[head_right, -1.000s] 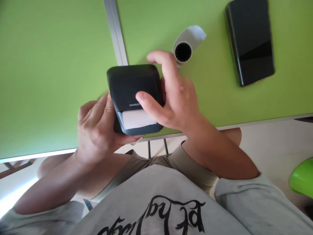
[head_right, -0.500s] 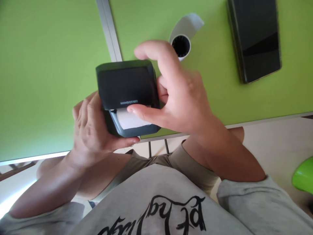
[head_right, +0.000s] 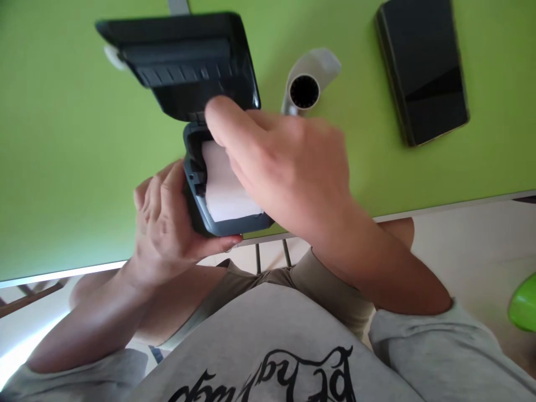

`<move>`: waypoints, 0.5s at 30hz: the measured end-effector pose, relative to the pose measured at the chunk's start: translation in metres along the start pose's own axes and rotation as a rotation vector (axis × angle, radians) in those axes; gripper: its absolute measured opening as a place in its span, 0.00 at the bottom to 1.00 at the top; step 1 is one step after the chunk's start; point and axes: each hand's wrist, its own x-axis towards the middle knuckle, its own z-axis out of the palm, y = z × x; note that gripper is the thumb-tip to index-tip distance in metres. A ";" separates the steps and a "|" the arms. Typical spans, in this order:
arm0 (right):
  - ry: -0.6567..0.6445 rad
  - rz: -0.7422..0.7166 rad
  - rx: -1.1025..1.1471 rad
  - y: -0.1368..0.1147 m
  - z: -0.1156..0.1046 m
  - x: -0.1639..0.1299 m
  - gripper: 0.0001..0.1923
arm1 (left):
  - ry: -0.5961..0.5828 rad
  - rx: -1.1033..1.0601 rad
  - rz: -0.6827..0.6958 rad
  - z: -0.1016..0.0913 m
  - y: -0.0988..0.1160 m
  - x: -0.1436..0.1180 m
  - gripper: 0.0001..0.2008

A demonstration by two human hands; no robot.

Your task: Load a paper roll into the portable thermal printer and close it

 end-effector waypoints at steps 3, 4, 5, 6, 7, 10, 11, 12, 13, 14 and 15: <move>-0.036 -0.116 -0.075 0.001 -0.004 -0.005 0.11 | -0.021 -0.007 -0.001 -0.001 0.000 0.000 0.56; -0.058 -0.144 -0.096 0.002 -0.006 -0.004 0.11 | -0.026 -0.009 -0.002 -0.001 0.000 0.000 0.56; -0.076 -0.169 -0.127 0.003 -0.008 -0.003 0.10 | -0.029 -0.010 -0.002 -0.001 0.000 0.000 0.57; -0.092 -0.191 -0.169 0.004 -0.010 -0.002 0.10 | -0.034 -0.008 -0.003 -0.001 0.000 0.000 0.56; -0.110 -0.218 -0.216 0.003 -0.012 0.001 0.10 | -0.034 -0.005 -0.004 -0.002 0.001 0.000 0.56; -0.155 -0.284 -0.327 -0.001 -0.016 0.008 0.12 | -0.037 0.007 -0.011 -0.002 0.001 0.001 0.55; -0.172 -0.294 -0.347 -0.003 -0.016 0.010 0.12 | -0.040 0.009 -0.014 -0.002 0.001 0.001 0.55; -0.188 -0.296 -0.361 -0.005 -0.017 0.012 0.13 | -0.041 0.008 -0.016 -0.002 0.001 0.001 0.55; -0.201 -0.293 -0.366 -0.007 -0.017 0.014 0.14 | -0.040 0.006 -0.017 -0.002 0.001 0.001 0.55; -0.208 -0.290 -0.368 -0.008 -0.016 0.015 0.15 | -0.039 0.004 -0.019 -0.002 0.001 0.001 0.55; -0.219 -0.291 -0.367 -0.007 -0.015 0.017 0.16 | -0.036 0.002 -0.020 -0.002 0.001 0.001 0.55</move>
